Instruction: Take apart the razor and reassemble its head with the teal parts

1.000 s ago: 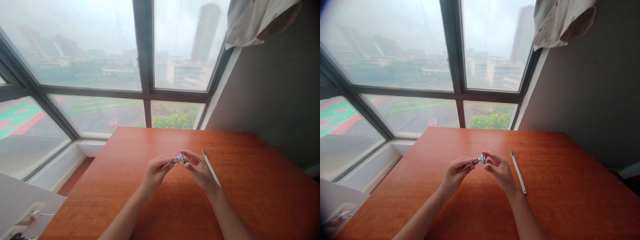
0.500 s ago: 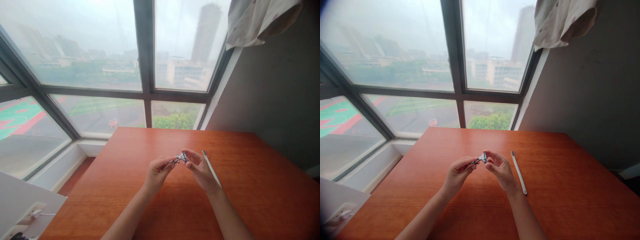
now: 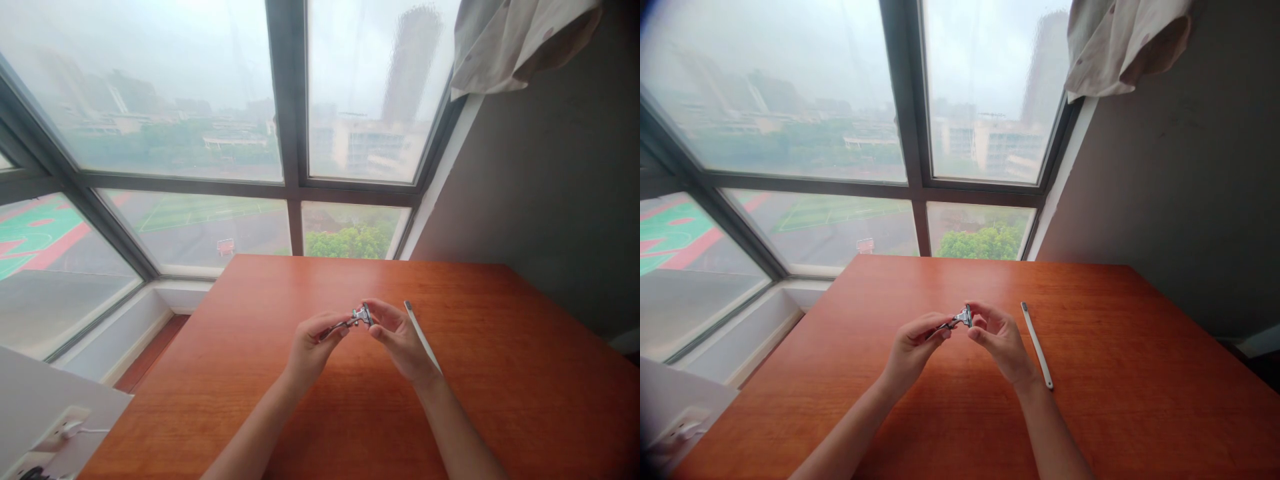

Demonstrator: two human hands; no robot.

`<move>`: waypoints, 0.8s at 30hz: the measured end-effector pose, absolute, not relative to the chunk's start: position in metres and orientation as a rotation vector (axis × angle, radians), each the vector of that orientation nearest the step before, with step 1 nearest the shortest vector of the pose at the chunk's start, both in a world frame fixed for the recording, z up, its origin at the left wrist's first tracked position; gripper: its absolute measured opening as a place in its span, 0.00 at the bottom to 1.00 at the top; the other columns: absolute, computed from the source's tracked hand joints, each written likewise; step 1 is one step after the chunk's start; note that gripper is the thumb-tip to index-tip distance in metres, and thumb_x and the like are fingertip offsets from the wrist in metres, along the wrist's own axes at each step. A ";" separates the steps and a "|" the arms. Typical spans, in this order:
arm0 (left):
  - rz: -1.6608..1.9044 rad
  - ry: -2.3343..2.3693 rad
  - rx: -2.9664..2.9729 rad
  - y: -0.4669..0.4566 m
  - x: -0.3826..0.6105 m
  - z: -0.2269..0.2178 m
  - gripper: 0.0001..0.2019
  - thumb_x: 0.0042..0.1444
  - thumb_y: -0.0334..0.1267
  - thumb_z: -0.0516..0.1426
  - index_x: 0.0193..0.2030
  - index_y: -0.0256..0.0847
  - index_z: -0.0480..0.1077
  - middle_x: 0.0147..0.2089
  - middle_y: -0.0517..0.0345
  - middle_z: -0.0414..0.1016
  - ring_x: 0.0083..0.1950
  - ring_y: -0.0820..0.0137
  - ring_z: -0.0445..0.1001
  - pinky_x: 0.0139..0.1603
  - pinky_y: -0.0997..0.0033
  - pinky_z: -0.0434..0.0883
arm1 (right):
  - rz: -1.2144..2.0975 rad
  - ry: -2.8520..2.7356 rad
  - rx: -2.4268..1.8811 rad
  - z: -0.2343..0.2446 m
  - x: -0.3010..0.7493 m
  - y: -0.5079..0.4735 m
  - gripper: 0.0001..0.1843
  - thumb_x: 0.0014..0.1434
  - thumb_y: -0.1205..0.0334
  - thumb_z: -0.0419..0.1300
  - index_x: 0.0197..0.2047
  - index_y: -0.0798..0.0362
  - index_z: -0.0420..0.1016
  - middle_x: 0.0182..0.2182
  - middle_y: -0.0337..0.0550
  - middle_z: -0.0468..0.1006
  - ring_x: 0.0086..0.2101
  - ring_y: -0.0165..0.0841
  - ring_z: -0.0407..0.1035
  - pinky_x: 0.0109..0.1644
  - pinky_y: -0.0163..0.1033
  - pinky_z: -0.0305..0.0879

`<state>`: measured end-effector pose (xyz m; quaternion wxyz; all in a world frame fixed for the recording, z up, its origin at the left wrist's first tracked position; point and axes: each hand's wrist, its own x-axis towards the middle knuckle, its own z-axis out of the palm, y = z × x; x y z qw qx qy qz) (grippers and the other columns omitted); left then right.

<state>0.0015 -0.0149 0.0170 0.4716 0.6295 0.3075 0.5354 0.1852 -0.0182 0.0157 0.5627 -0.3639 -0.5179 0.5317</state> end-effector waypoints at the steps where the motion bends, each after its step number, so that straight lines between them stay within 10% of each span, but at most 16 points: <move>1: 1.310 0.753 1.535 -0.015 0.001 0.016 0.10 0.54 0.37 0.60 0.42 0.40 0.78 0.39 0.47 0.79 0.39 0.64 0.75 0.38 0.68 0.71 | 1.249 -1.236 -0.858 0.016 0.186 -0.018 0.24 0.46 0.52 0.69 0.47 0.47 0.77 0.42 0.45 0.78 0.44 0.41 0.69 0.45 0.43 0.66; 24: 1.233 0.813 1.378 -0.016 0.002 0.020 0.11 0.51 0.38 0.62 0.41 0.39 0.78 0.39 0.48 0.80 0.39 0.64 0.75 0.37 0.68 0.72 | 1.273 -1.240 -0.877 0.018 0.186 -0.016 0.21 0.48 0.55 0.69 0.46 0.48 0.77 0.39 0.44 0.78 0.38 0.36 0.70 0.42 0.41 0.67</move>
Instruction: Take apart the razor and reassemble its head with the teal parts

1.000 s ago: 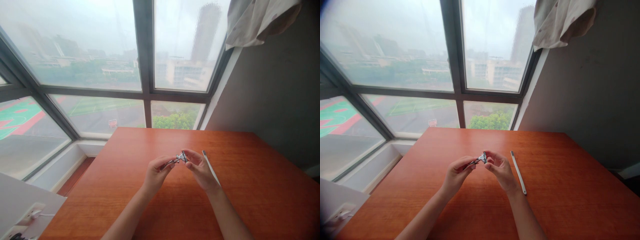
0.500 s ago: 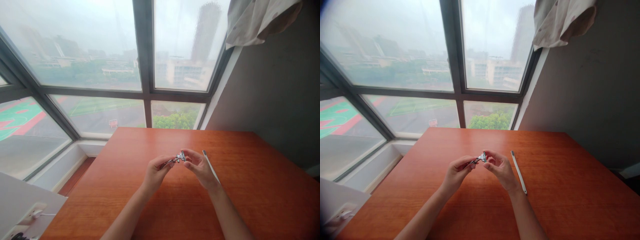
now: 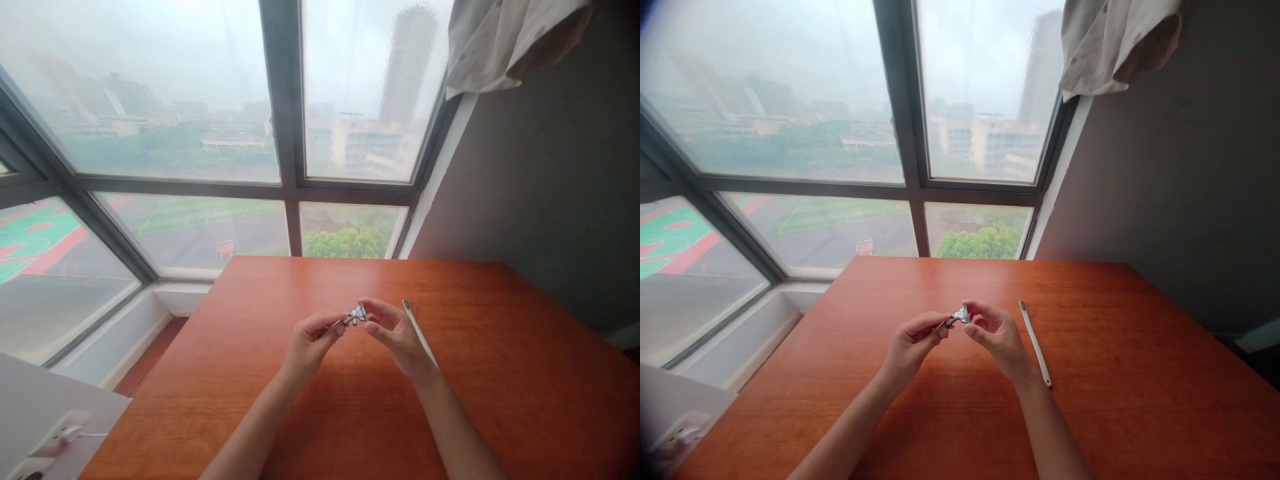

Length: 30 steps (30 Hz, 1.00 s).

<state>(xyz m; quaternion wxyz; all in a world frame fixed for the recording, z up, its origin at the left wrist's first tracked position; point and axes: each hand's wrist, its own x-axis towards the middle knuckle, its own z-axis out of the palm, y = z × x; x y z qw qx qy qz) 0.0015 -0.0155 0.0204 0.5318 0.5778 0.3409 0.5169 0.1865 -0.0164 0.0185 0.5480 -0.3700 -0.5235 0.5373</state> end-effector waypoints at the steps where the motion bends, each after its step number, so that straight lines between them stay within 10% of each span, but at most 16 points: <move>1: 1.209 0.816 1.401 -0.015 0.000 0.020 0.11 0.51 0.38 0.62 0.41 0.39 0.78 0.39 0.48 0.80 0.39 0.64 0.75 0.37 0.68 0.72 | 1.259 -1.292 -0.899 0.020 0.191 -0.016 0.21 0.47 0.56 0.69 0.46 0.49 0.77 0.39 0.44 0.78 0.36 0.36 0.70 0.40 0.40 0.67; 30: 1.244 0.847 1.179 -0.018 0.007 0.020 0.12 0.46 0.37 0.65 0.39 0.38 0.79 0.31 0.52 0.80 0.31 0.69 0.72 0.32 0.72 0.69 | 1.177 -1.336 -0.956 0.017 0.194 -0.013 0.20 0.48 0.57 0.68 0.45 0.52 0.75 0.40 0.45 0.78 0.36 0.35 0.71 0.41 0.39 0.68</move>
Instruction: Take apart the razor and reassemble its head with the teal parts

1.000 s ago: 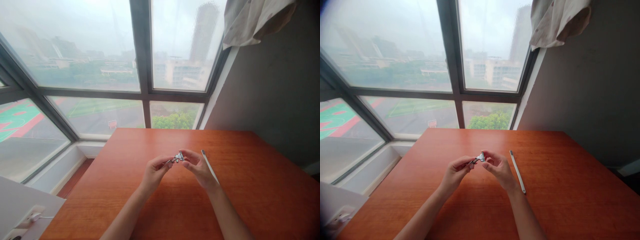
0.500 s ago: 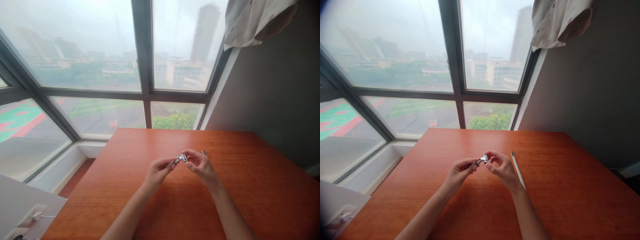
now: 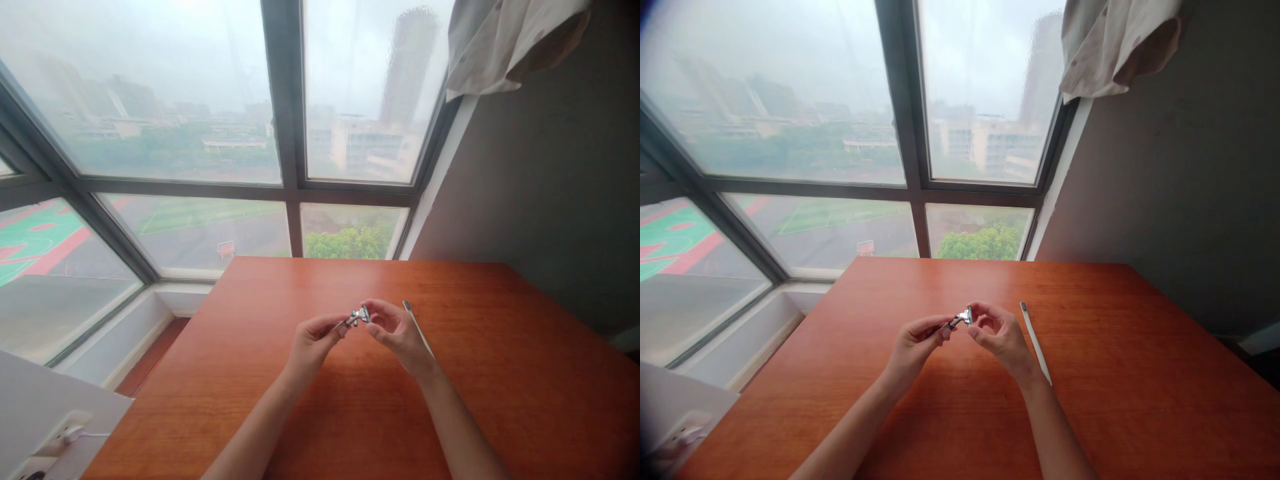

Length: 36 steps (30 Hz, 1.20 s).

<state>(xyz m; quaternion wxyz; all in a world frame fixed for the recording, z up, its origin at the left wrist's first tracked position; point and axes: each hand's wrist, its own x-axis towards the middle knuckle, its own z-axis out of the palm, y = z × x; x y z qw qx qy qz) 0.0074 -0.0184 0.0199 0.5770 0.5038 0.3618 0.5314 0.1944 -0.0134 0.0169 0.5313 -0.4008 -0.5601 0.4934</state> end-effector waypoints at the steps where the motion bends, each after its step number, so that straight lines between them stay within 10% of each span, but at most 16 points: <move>1: 1.243 0.849 1.186 -0.018 0.007 0.020 0.12 0.46 0.37 0.65 0.39 0.39 0.79 0.31 0.52 0.80 0.31 0.69 0.72 0.32 0.72 0.69 | 1.183 -1.339 -0.957 0.017 0.194 -0.014 0.20 0.48 0.57 0.68 0.45 0.51 0.75 0.41 0.45 0.78 0.36 0.35 0.71 0.41 0.40 0.68; 36: 1.214 0.920 1.292 -0.012 0.004 0.009 0.14 0.50 0.40 0.63 0.43 0.39 0.78 0.29 0.52 0.78 0.27 0.72 0.68 0.26 0.75 0.65 | 1.052 -1.453 -1.034 0.019 0.190 -0.014 0.16 0.53 0.54 0.63 0.44 0.53 0.75 0.39 0.47 0.78 0.38 0.36 0.71 0.42 0.41 0.68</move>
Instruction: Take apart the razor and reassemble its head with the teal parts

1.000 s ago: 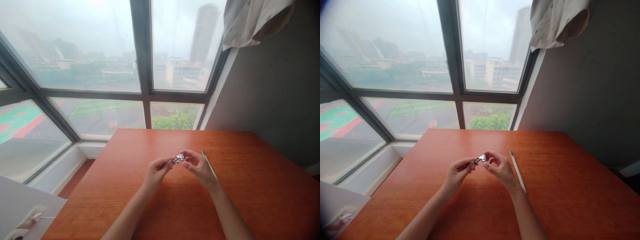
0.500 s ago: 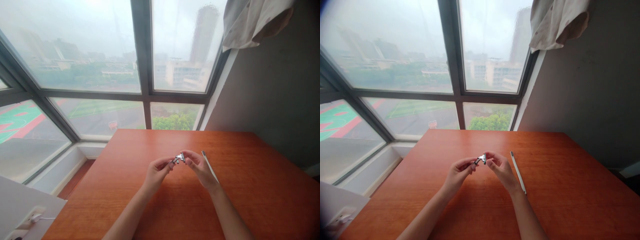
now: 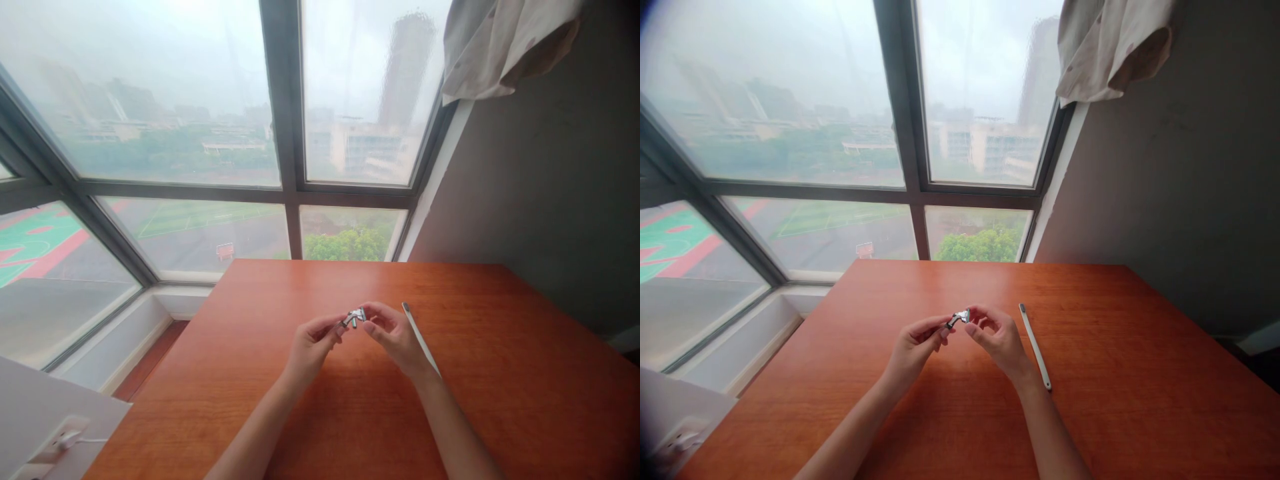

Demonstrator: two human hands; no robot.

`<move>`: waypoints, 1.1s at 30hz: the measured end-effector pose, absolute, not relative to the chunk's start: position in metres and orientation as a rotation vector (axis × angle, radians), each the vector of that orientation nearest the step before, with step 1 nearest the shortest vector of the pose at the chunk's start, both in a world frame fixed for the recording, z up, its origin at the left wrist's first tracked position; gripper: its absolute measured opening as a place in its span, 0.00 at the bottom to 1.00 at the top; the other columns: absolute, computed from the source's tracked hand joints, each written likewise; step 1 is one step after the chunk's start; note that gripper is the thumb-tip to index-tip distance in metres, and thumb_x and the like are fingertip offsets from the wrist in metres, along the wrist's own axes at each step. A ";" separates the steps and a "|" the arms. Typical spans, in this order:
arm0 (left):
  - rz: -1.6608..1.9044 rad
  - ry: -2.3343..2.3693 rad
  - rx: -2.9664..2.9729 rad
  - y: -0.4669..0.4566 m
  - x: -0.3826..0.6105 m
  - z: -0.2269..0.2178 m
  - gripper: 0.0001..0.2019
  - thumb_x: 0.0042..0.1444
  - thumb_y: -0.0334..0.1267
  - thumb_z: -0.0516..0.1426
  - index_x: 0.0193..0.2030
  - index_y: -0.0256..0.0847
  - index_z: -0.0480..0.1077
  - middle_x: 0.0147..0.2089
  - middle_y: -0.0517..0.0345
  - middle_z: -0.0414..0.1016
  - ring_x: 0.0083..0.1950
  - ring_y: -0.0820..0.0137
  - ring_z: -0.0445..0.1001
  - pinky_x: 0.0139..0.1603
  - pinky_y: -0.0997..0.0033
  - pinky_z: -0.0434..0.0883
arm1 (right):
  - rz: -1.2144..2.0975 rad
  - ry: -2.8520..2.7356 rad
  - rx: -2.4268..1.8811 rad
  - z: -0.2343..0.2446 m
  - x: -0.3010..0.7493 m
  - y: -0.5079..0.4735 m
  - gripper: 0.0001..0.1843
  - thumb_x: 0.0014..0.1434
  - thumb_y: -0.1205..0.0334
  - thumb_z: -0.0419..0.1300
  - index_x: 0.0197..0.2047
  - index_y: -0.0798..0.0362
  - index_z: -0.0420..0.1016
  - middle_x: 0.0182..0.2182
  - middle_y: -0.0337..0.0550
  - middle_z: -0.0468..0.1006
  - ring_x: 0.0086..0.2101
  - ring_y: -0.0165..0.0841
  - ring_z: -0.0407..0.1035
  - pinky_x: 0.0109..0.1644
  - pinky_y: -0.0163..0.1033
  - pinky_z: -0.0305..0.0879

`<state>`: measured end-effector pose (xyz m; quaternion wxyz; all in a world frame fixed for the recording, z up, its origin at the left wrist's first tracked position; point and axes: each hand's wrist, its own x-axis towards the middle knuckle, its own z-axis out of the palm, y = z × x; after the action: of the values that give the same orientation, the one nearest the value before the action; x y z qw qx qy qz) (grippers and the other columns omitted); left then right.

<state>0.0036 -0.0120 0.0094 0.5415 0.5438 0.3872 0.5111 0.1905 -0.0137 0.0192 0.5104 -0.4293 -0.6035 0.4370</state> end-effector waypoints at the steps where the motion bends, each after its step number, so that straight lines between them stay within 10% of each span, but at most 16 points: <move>1: 1.218 0.923 1.296 -0.012 0.003 0.009 0.14 0.49 0.40 0.63 0.42 0.38 0.78 0.29 0.52 0.78 0.27 0.72 0.68 0.26 0.75 0.65 | 1.023 -1.474 -1.050 0.020 0.190 -0.014 0.16 0.53 0.54 0.63 0.43 0.53 0.75 0.39 0.47 0.78 0.38 0.37 0.71 0.42 0.41 0.68; 33: 1.215 0.829 1.388 -0.011 0.003 0.009 0.11 0.50 0.37 0.62 0.41 0.38 0.78 0.41 0.47 0.80 0.43 0.60 0.75 0.44 0.66 0.71 | 1.259 -1.410 -0.862 0.025 0.189 -0.020 0.20 0.57 0.57 0.57 0.53 0.50 0.70 0.36 0.45 0.77 0.37 0.36 0.69 0.46 0.44 0.65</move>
<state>0.0033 -0.0113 0.0095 0.5307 0.5817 0.3475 0.5091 0.1887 -0.0199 0.0248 0.5073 -0.3577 -0.5848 0.5223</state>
